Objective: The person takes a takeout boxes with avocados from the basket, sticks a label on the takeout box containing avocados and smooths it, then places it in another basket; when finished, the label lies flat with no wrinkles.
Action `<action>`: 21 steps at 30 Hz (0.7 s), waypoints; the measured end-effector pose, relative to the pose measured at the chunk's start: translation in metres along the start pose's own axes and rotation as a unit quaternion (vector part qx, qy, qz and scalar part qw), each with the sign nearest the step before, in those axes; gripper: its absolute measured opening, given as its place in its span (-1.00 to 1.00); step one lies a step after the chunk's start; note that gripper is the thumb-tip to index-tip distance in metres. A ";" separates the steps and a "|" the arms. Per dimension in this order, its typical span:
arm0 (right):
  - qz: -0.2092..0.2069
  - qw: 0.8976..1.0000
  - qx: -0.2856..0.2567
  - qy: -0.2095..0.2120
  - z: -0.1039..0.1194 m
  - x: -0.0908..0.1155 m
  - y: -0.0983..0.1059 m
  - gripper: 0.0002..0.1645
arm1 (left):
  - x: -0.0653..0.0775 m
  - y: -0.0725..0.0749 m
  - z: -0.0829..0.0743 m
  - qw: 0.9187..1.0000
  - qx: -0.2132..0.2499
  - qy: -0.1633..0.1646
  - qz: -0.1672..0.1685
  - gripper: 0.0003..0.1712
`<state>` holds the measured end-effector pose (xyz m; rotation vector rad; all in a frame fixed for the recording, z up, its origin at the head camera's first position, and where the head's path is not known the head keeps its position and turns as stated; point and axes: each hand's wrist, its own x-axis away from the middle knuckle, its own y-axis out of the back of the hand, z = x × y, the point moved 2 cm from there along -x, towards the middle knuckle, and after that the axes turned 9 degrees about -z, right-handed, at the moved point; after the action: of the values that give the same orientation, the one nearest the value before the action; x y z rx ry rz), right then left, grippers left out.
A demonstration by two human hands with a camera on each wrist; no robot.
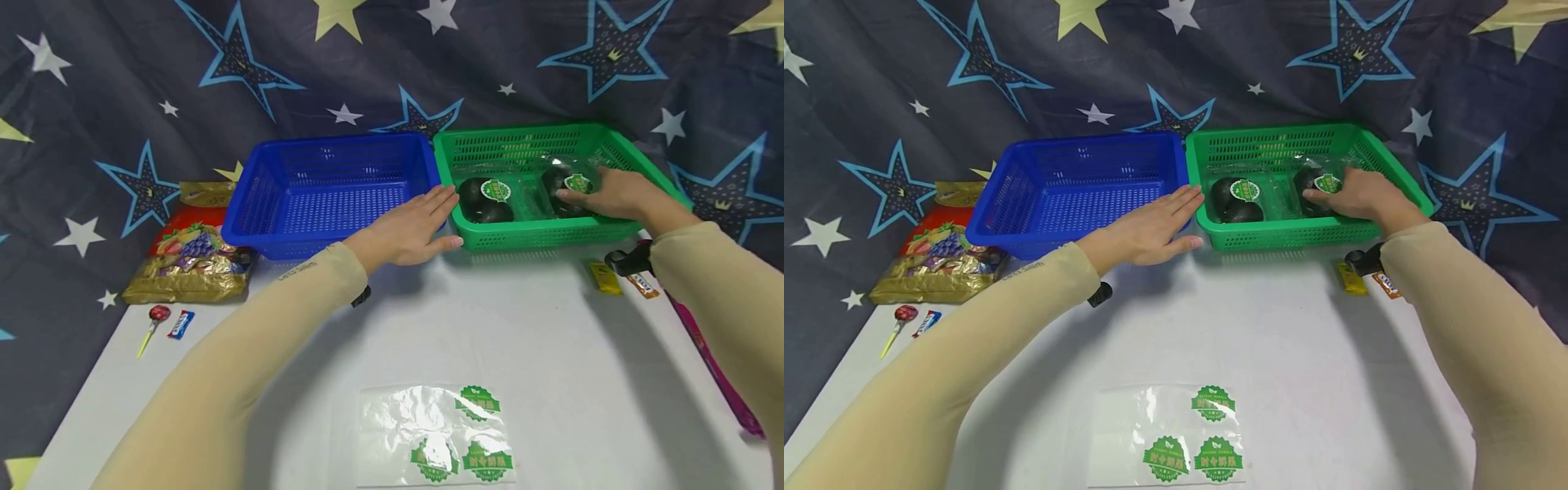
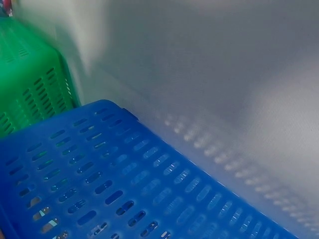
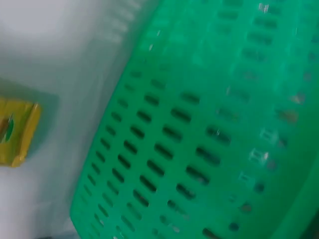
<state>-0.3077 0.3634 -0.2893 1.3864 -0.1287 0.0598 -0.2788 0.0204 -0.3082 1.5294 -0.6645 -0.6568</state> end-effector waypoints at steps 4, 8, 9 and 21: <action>0.053 0.999 -0.011 -0.004 0.004 0.003 -0.002 0.52 | 0.000 0.000 -0.001 1.000 0.001 -0.002 0.000 -0.06; 0.055 0.998 -0.020 -0.009 -0.003 0.004 0.000 0.54 | -0.001 -0.001 -0.001 1.000 0.003 -0.005 0.001 -0.06; 0.056 0.998 -0.024 -0.010 -0.006 0.004 0.000 0.54 | -0.001 -0.001 -0.001 1.000 0.003 -0.005 0.000 -0.06; 0.059 0.997 -0.047 -0.007 -0.013 0.004 -0.005 0.53 | -0.002 -0.002 -0.001 1.000 0.000 -0.005 0.002 -0.05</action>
<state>-0.3024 0.3747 -0.2956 1.2849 -0.2239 0.1410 -0.2793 0.0226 -0.3096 1.5258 -0.6744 -0.6613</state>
